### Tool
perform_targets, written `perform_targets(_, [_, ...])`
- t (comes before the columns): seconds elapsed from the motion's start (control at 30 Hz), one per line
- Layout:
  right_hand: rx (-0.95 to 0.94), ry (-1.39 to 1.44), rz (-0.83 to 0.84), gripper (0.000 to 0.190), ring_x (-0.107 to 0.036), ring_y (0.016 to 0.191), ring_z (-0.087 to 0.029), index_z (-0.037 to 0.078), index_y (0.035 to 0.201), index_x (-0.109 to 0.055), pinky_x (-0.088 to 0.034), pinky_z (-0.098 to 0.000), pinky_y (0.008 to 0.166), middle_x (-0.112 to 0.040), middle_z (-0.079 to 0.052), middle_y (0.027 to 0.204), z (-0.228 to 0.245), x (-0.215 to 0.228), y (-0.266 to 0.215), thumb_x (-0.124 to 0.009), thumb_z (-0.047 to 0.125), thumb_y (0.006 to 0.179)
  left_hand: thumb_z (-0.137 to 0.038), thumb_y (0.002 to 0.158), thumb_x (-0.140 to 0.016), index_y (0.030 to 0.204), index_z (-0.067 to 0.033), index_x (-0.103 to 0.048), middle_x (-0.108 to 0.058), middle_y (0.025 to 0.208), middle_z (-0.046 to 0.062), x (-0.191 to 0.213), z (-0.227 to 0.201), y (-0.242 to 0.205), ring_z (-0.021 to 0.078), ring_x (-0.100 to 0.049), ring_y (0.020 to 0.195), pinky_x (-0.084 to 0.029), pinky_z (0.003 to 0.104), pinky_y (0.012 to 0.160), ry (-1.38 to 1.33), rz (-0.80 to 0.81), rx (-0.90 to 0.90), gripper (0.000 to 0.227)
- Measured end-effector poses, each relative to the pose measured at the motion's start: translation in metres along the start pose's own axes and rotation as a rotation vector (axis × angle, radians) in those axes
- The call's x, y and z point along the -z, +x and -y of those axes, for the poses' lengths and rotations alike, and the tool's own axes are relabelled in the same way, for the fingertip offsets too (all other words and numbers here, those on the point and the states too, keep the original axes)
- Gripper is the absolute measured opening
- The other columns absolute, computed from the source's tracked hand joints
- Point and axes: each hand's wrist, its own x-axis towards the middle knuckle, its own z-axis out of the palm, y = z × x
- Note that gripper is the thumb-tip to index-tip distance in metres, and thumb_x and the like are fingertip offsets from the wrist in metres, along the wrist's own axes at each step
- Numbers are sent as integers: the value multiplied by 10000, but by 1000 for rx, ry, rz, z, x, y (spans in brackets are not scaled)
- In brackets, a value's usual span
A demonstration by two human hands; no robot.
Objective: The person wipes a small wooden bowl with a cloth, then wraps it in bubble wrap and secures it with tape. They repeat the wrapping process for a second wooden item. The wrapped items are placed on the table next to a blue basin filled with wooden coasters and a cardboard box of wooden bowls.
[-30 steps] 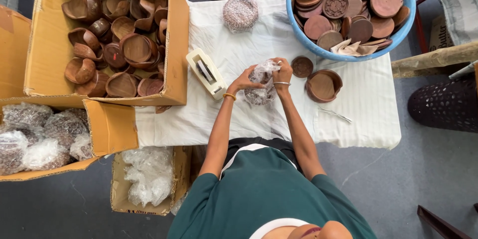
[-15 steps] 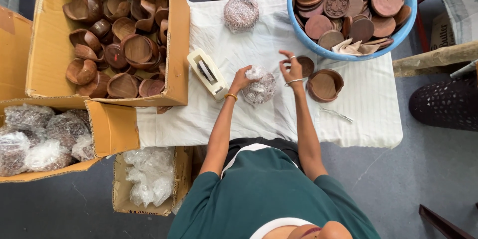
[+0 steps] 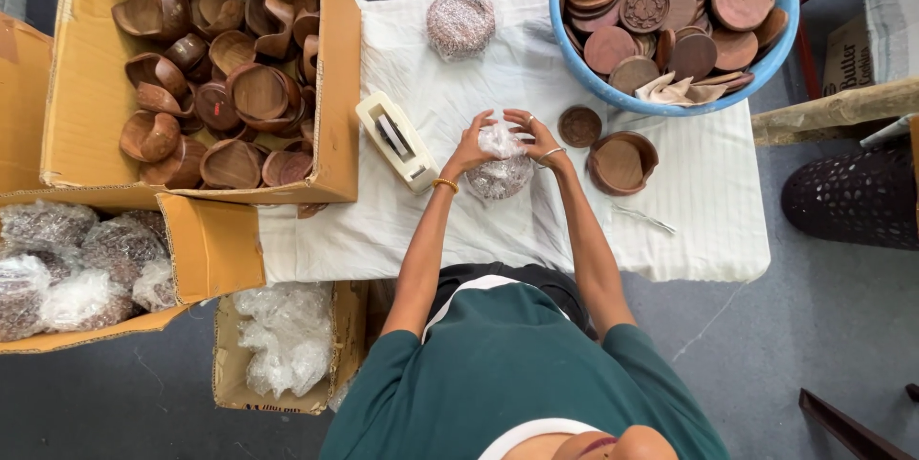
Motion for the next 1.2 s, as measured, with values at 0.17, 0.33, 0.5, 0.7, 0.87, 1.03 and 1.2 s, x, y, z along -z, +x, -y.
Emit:
perform_targets(0.17, [93,-345,59,961,-598,1209,-245,239,1448,-523,-527,-413,989,-522,-23,1511,58,-17,7,-819,-50,580,-468,474,-1034,1624,-99,-108,-489,1518,177,-3,33,7,404,-424,1418,-344,497,1188,184,-44,38,1521])
perform_targets(0.33, [291,-586,75,887,-629,1229,-290,261,1380,-646,-492,-394,1090,-668,-2,1418,32,-19,23,-832,-35,565,-496,433,-1080,1600,-70,77,-317,1585,265,-5,58,20,455,-332,1440,-324,504,1175,211,-61,38,1698])
perform_targets(0.5, [358,-857,61,605,-564,1009,-289,210,1069,-742,-516,-387,900,-656,-26,1144,31,-20,27,-853,-11,517,-420,465,-958,1691,-149,127,-464,1576,186,-10,71,19,413,-453,1441,-399,479,1208,137,-107,64,1660])
perform_targets(0.7, [461,-872,-60,355,-596,964,-245,159,831,-679,-525,-346,790,-664,4,1046,20,-19,9,-738,-86,582,-490,459,-1026,1642,-177,-37,-317,1609,207,7,26,-19,416,-293,1489,-302,559,1211,176,-19,-6,1574])
perform_targets(0.87, [557,-908,-189,306,-592,862,-249,148,864,-680,-500,-362,717,-644,-10,925,24,-35,-7,-777,-50,651,-659,646,-866,1660,-203,-266,-269,1713,167,-9,34,-40,385,-215,1591,-248,568,1266,12,-40,119,1264])
perform_targets(1.03, [535,-999,-257,387,-609,861,-250,136,931,-717,-505,-373,714,-691,-2,933,27,-41,-23,-737,-81,611,-518,610,-951,1615,-183,-224,-208,1653,181,-9,8,-53,412,-165,1530,-204,566,1225,118,-129,-55,1285])
perform_targets(1.2, [526,-924,-244,484,-626,926,-247,139,1070,-761,-548,-363,795,-741,-25,1113,25,-51,-41,-751,-31,617,-118,533,-944,1546,-247,-414,-321,1621,144,-14,-1,-57,380,-296,1485,-321,495,1221,93,-216,-1,1151])
